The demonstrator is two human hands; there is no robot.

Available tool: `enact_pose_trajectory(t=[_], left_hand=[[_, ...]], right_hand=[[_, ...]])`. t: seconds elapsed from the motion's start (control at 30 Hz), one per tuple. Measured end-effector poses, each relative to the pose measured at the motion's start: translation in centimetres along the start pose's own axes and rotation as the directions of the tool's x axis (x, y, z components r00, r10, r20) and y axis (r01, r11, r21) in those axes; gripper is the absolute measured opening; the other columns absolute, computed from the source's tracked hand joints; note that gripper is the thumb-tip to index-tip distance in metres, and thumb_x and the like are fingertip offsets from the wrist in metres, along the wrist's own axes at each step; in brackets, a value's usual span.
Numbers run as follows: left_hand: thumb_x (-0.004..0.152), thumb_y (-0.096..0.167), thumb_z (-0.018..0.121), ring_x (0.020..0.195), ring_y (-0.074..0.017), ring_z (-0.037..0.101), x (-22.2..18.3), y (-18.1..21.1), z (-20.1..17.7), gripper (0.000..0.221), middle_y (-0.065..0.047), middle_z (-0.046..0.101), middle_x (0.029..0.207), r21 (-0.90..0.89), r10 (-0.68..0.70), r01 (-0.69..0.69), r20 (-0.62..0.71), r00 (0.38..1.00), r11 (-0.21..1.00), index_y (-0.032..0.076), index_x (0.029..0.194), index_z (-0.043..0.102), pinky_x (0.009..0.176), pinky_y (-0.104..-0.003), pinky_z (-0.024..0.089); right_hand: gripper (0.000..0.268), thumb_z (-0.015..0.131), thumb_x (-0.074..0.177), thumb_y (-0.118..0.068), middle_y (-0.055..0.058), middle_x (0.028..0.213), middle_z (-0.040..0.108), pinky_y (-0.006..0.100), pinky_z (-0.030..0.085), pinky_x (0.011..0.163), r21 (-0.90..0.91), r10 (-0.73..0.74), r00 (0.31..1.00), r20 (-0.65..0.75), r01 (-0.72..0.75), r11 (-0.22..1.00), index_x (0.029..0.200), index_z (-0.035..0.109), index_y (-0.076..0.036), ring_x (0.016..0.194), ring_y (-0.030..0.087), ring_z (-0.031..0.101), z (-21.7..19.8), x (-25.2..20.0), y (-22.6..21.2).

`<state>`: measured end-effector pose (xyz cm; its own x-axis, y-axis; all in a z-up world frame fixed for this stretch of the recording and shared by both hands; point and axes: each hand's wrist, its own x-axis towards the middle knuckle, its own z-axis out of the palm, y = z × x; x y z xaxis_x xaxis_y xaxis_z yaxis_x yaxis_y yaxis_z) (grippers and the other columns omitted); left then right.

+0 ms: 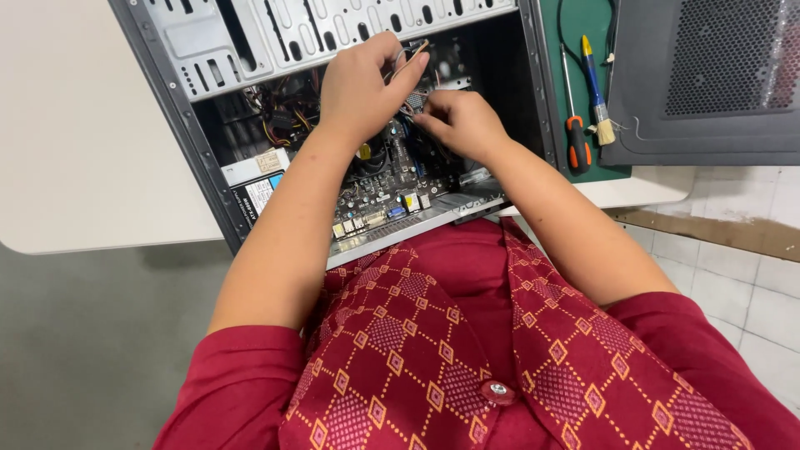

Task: Reconnecting various internal power and data cables to the motherboard and components inside a desktop computer case.

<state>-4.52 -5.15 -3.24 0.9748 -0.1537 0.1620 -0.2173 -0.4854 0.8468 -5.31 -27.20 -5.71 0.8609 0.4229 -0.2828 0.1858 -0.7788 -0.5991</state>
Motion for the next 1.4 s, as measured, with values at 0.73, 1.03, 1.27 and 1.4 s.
enact_pose_trajectory(t=[0.73,1.03,1.27,1.4], left_hand=[[0.087,0.007,0.062,0.092,-0.0382,0.072,-4.4,-1.7,9.2,0.016,-0.011,0.075,0.085,0.440,-0.192,-0.177,0.672,0.715,0.880,0.009,0.089,0.077,0.092,-0.059,0.042],[0.088,-0.001,0.060,0.090,-0.0373,0.071,-4.6,-1.1,8.4,0.018,-0.013,0.075,0.084,0.455,-0.211,-0.151,0.650,0.730,0.878,0.003,0.091,0.077,0.103,-0.059,0.033],[0.085,-0.004,0.060,0.090,-0.0378,0.071,-4.4,-0.1,7.0,0.020,-0.014,0.076,0.086,0.466,-0.232,-0.193,0.707,0.668,0.864,0.003,0.088,0.078,0.099,-0.056,0.035],[0.086,-0.004,0.059,0.093,-0.0408,0.071,-4.2,-0.1,6.3,0.020,-0.017,0.077,0.091,0.464,-0.260,-0.174,0.725,0.638,0.869,0.002,0.090,0.079,0.095,-0.054,0.037]], right_hand=[[0.022,0.067,0.094,-0.024,0.017,0.093,0.074,0.053,0.056,0.083,-0.151,0.124,0.970,0.209,-0.093,0.984,0.110,0.072,-0.009,0.096,0.042,0.071,1.4,0.8,1.5],[0.018,0.070,0.089,-0.025,0.010,0.088,0.075,0.049,0.053,0.077,0.005,0.126,0.975,0.185,-0.129,0.992,0.104,0.073,-0.014,0.089,0.037,0.071,3.2,2.3,3.9],[0.026,0.069,0.094,-0.025,0.008,0.086,0.074,0.045,0.054,0.077,0.104,0.155,0.979,0.133,-0.169,0.980,0.119,0.071,-0.018,0.084,0.031,0.071,2.9,2.9,3.1],[0.020,0.069,0.093,-0.026,0.008,0.084,0.073,0.045,0.056,0.079,0.077,0.168,0.977,0.131,-0.179,0.981,0.112,0.074,-0.022,0.087,0.033,0.073,4.5,4.0,5.2]])
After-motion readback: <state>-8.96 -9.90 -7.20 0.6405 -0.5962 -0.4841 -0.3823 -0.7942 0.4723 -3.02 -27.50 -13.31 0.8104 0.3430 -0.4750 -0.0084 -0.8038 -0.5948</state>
